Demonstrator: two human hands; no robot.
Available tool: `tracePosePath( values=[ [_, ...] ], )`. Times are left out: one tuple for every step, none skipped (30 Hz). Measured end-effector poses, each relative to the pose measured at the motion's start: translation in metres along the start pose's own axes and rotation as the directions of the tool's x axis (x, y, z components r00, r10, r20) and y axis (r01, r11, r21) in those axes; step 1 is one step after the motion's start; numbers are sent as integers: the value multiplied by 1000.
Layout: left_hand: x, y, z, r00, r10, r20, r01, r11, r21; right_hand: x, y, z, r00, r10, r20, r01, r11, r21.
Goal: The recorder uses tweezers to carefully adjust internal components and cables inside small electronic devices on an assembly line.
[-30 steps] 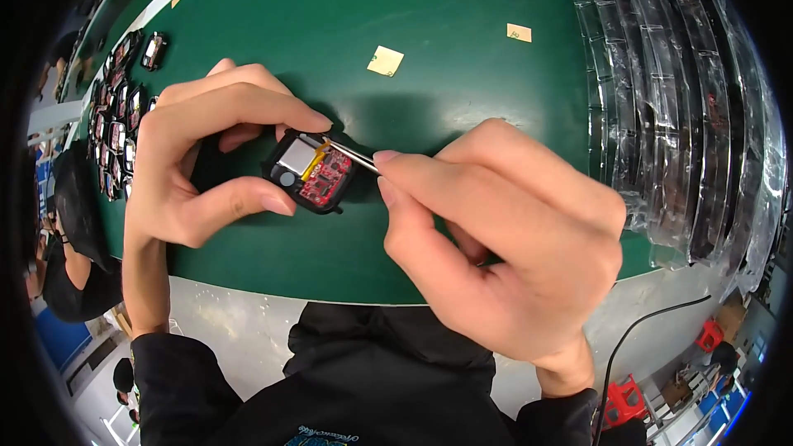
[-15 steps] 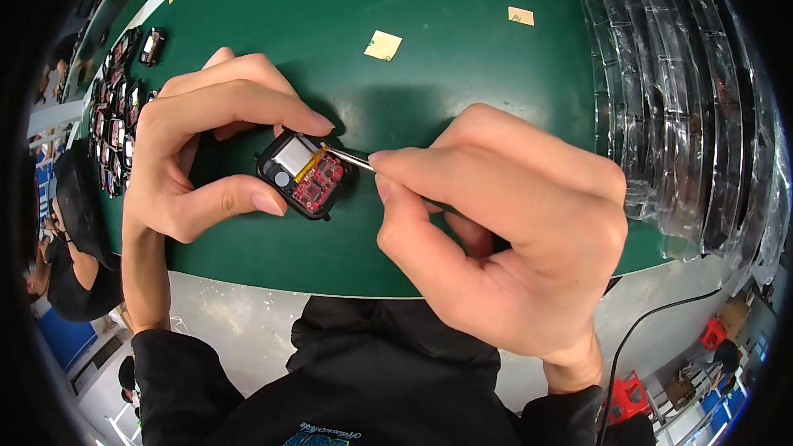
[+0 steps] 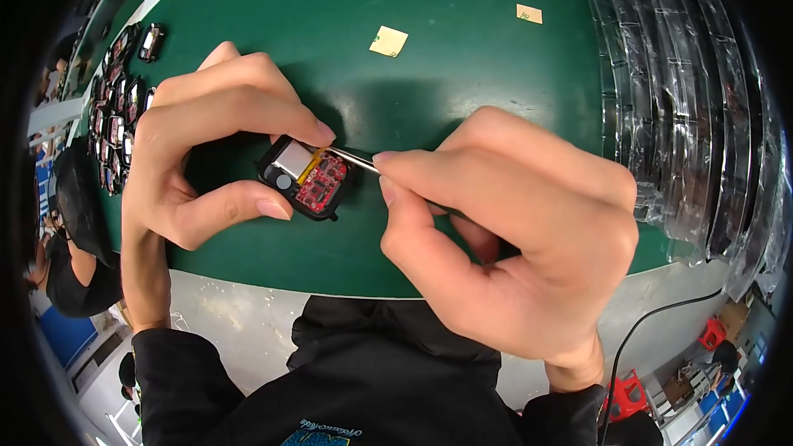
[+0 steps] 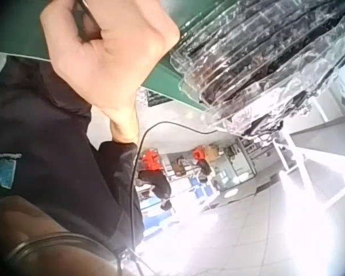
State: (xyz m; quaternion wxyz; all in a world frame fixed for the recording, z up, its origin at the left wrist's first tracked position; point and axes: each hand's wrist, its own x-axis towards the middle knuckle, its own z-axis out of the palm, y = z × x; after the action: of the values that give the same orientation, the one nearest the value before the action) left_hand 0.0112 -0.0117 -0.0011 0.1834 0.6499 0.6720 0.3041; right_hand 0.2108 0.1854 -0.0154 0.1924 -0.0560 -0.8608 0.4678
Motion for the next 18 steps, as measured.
tracePosePath(
  values=[
    [0, 1, 0, 1000, -3, 1, 3, 1000, 3, -1, 0, 0, 1000, -2, 0, 2, 1000, 4],
    [0, 2, 1, 1000, -9, -3, 9, 1000, -5, -1, 0, 1, 1000, -16, 2, 16, 1000, 7],
    [1, 2, 2, 1000, -11, -6, 11, 1000, -13, -1, 0, 1, 1000, -30, 1, 30, 1000, 5],
    [1, 1, 2, 1000, -10, -5, 10, 1000, -11, -2, 1, 1, 1000, -31, -3, 31, 1000, 6],
    [0, -1, 4, 1000, -9, -12, 9, 1000, -17, -2, 1, 1, 999, -45, 6, 45, 999, -19],
    [0, -1, 4, 1000, -8, -22, 8, 1000, -22, -2, 1, 0, 998, -61, 16, 62, 997, -46],
    [0, 0, 2, 1000, -5, -23, 5, 1000, -18, -1, 0, 0, 998, -65, 13, 65, 997, -47],
    [-1, 1, 1, 1000, -19, -14, 19, 1000, -18, -1, 0, 0, 998, -55, 14, 55, 998, -37],
    [0, 1, 1, 1000, -30, -5, 30, 999, -18, 0, -1, 0, 999, -43, 14, 43, 999, -30],
    [0, 1, 1, 1000, -26, -5, 26, 1000, -16, 0, -1, 0, 999, -45, 11, 45, 998, -33],
    [0, 0, 2, 1000, -27, -9, 26, 999, -22, -1, 0, 0, 999, -38, 6, 39, 999, -27],
    [-1, 0, 2, 999, -31, -13, 31, 999, -26, -1, 0, 0, 999, -33, 3, 33, 999, -18],
    [-1, 0, 2, 999, -32, -13, 32, 999, -24, -1, 0, 0, 999, -34, 2, 34, 999, -17],
    [-1, 1, 2, 1000, -30, -10, 30, 999, -17, -2, 1, 0, 999, -52, 14, 52, 998, -33],
    [0, 1, 1, 1000, -26, -7, 26, 1000, -9, -1, 0, -1, 997, -69, 25, 70, 996, -50],
    [0, 2, 1, 1000, -27, -7, 27, 1000, -7, -2, 0, -1, 997, -71, 24, 72, 996, -49],
    [-1, 2, 0, 1000, -25, -12, 25, 1000, -13, -2, -1, 0, 997, -79, 17, 80, 995, -63],
    [-1, 1, 1, 1000, -20, -17, 20, 1000, -20, -3, -1, 1, 996, -86, 9, 87, 993, -81]
  ],
)
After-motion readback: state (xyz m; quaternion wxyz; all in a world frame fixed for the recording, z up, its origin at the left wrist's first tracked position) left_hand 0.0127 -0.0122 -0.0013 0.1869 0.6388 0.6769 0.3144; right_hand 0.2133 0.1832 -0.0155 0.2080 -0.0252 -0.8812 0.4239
